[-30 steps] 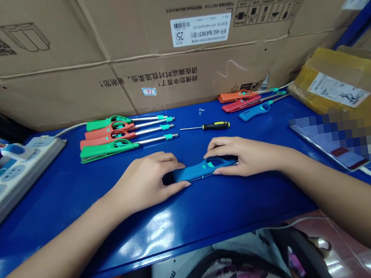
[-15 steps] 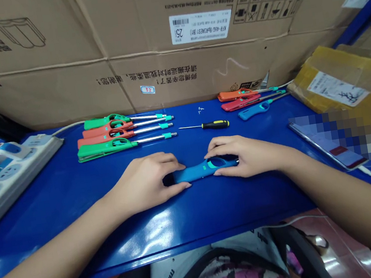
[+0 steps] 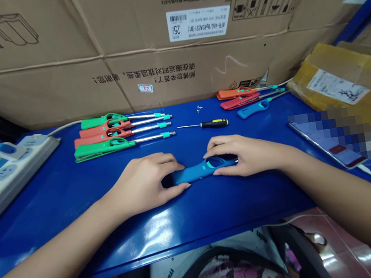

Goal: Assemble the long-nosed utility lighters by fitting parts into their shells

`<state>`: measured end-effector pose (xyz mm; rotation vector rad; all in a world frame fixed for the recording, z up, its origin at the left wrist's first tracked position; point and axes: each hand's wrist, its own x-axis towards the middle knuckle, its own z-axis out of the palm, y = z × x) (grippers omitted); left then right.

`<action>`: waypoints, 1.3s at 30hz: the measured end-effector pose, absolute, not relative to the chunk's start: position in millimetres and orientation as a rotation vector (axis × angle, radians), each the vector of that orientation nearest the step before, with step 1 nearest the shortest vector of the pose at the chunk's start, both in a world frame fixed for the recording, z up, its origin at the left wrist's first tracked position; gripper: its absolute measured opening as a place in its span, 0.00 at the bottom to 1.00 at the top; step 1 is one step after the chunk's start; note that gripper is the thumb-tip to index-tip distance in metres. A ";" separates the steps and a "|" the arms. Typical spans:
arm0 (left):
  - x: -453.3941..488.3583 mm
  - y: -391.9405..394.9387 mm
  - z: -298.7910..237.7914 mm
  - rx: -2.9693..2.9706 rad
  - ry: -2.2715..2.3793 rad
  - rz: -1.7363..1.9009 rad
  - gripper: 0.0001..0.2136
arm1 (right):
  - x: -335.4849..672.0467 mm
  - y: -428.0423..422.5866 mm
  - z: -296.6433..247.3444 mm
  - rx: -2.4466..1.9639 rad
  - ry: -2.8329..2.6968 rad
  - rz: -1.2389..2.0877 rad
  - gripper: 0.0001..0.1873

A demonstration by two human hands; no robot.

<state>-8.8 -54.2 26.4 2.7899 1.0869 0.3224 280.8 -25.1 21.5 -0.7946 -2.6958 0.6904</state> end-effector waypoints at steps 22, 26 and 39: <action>-6.3 -55.9 25.3 2.458 1.069 0.384 0.13 | 279.8 -27.8 23.3 -0.822 -2.700 0.678 0.20; -7.0 -56.1 25.3 2.465 1.079 0.362 0.13 | 278.8 -28.9 23.0 -0.831 -2.705 0.649 0.20; -3.5 -66.9 20.8 2.951 1.167 0.248 0.16 | 272.2 -38.2 19.8 -0.926 -2.793 0.345 0.20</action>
